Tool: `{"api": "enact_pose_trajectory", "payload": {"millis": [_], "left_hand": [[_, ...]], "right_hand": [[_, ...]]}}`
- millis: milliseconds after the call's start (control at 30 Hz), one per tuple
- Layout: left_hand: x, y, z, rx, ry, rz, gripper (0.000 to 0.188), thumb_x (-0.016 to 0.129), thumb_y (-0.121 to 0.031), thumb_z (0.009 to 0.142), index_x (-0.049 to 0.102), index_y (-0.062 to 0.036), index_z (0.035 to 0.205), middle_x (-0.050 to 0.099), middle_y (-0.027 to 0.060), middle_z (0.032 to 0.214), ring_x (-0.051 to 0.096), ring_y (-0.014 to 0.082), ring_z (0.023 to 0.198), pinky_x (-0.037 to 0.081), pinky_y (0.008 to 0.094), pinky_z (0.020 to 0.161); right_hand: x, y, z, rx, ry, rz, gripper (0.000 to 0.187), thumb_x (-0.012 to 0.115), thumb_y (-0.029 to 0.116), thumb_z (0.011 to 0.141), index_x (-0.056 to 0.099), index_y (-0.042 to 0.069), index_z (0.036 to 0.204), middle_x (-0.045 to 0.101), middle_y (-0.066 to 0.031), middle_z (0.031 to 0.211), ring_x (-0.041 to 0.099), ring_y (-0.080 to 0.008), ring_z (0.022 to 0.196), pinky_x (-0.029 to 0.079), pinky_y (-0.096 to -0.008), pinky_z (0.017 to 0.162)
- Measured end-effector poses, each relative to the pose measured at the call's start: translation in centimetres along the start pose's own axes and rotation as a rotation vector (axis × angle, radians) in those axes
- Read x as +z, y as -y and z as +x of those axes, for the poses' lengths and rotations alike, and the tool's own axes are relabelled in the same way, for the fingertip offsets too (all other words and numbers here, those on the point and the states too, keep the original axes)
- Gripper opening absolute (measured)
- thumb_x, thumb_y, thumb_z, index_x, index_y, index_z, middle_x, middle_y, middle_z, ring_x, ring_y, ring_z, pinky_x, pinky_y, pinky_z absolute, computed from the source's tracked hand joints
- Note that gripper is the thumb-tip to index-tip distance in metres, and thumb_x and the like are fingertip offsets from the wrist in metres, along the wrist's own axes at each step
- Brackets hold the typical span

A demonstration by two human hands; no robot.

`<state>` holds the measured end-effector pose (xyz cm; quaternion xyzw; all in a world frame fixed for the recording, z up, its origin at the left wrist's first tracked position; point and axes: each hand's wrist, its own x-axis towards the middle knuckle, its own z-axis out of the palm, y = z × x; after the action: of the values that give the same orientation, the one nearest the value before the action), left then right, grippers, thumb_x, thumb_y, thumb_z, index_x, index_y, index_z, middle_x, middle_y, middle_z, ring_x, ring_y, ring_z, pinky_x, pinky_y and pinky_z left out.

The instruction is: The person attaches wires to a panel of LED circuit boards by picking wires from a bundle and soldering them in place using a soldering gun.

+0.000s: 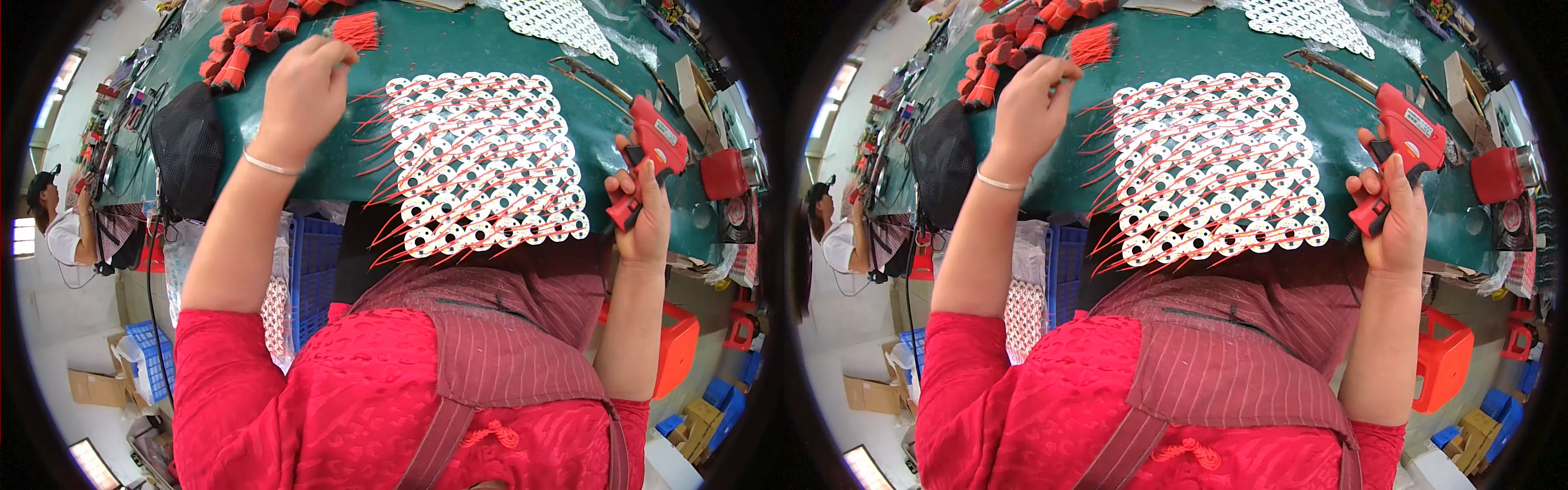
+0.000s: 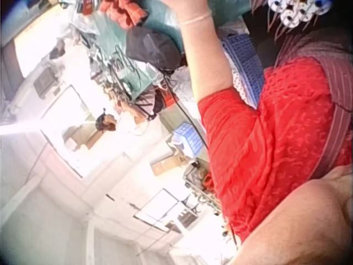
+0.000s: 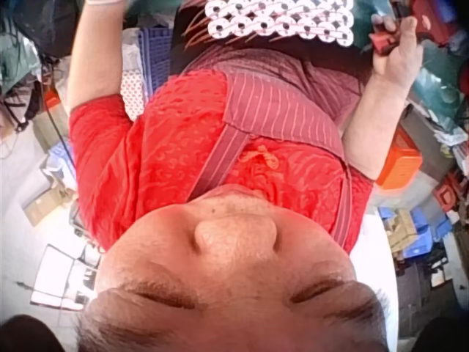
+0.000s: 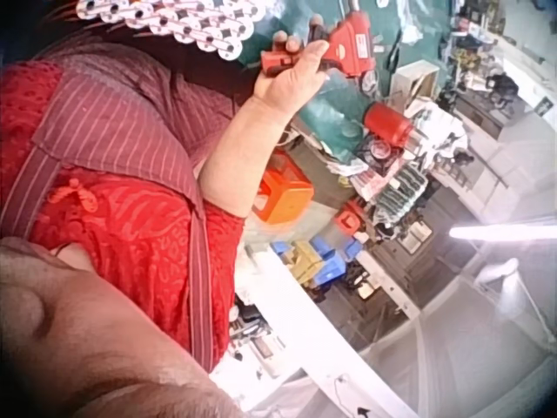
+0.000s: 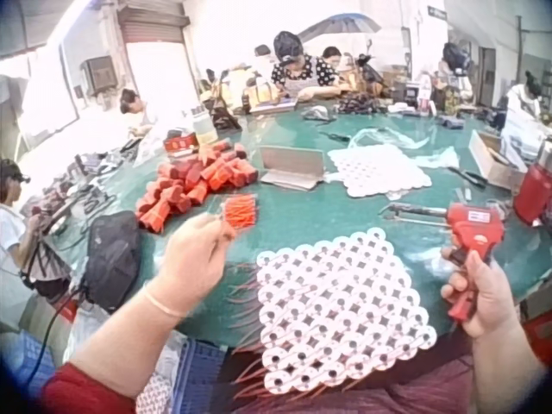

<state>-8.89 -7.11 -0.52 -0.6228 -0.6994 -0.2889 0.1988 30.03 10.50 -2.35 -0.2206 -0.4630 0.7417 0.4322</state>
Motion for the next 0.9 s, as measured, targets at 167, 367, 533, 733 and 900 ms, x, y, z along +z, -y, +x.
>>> {"api": "enact_pose_trajectory", "payload": {"millis": [167, 367, 533, 733, 900], "left_hand": [[-1.8, -6.3, -5.0, -0.087, -0.08, -0.222, 0.01, 0.063, 0.002, 0.082, 0.066, -0.0021, 0.09, 0.063, 0.0139, 0.086, 0.063, 0.0339, 0.08, 0.051, 0.0387, 0.071], [-3.8, -9.8, -10.8, -0.291, -0.013, -0.486, 0.01, 0.067, 0.006, 0.083, 0.067, 0.0005, 0.092, 0.06, 0.0091, 0.077, 0.056, 0.0165, 0.061, 0.045, 0.0272, 0.055], [-4.4, -8.7, -8.2, -0.235, 0.006, -0.309, 0.016, 0.066, 0.002, 0.082, 0.068, -0.0036, 0.097, 0.062, 0.0102, 0.086, 0.061, 0.0266, 0.077, 0.048, 0.0346, 0.069], [-1.5, -5.6, -4.2, 0.01, -0.094, 0.015, 0.024, 0.064, 0.002, 0.079, 0.07, -0.0068, 0.1, 0.063, 0.0101, 0.095, 0.059, 0.032, 0.089, 0.049, 0.0404, 0.08], [0.5, -3.8, -2.6, -0.061, 0.047, 0.092, 0.016, 0.067, -0.008, 0.082, 0.072, -0.0081, 0.097, 0.067, 0.0092, 0.096, 0.06, 0.0316, 0.095, 0.049, 0.0396, 0.084]], "right_hand": [[-0.5, -0.2, -0.1, -0.006, -0.004, -0.01, 0.042, 0.055, 0.022, 0.103, 0.046, 0.003, 0.139, 0.058, -0.0154, 0.13, 0.049, -0.007, 0.077, 0.052, -0.0293, 0.077], [-0.4, -0.1, 0.3, 0.015, 0.017, 0.001, 0.044, 0.057, 0.025, 0.102, 0.046, 0.004, 0.139, 0.058, -0.0149, 0.13, 0.051, -0.0067, 0.078, 0.052, -0.0297, 0.078], [-0.7, 0.0, 0.2, 0.021, 0.018, 0.031, 0.042, 0.057, 0.025, 0.102, 0.047, 0.003, 0.137, 0.057, -0.0157, 0.13, 0.051, -0.0068, 0.077, 0.053, -0.0304, 0.08], [-1.1, -0.2, 0.6, 0.002, 0.038, 0.022, 0.041, 0.056, 0.023, 0.103, 0.047, 0.002, 0.137, 0.058, -0.0163, 0.13, 0.053, -0.0074, 0.078, 0.053, -0.0319, 0.082], [-1.0, -0.1, 0.5, 0.009, 0.045, 0.015, 0.042, 0.056, 0.022, 0.103, 0.046, 0.002, 0.139, 0.058, -0.0159, 0.13, 0.055, -0.0077, 0.078, 0.054, -0.0333, 0.085]]}}
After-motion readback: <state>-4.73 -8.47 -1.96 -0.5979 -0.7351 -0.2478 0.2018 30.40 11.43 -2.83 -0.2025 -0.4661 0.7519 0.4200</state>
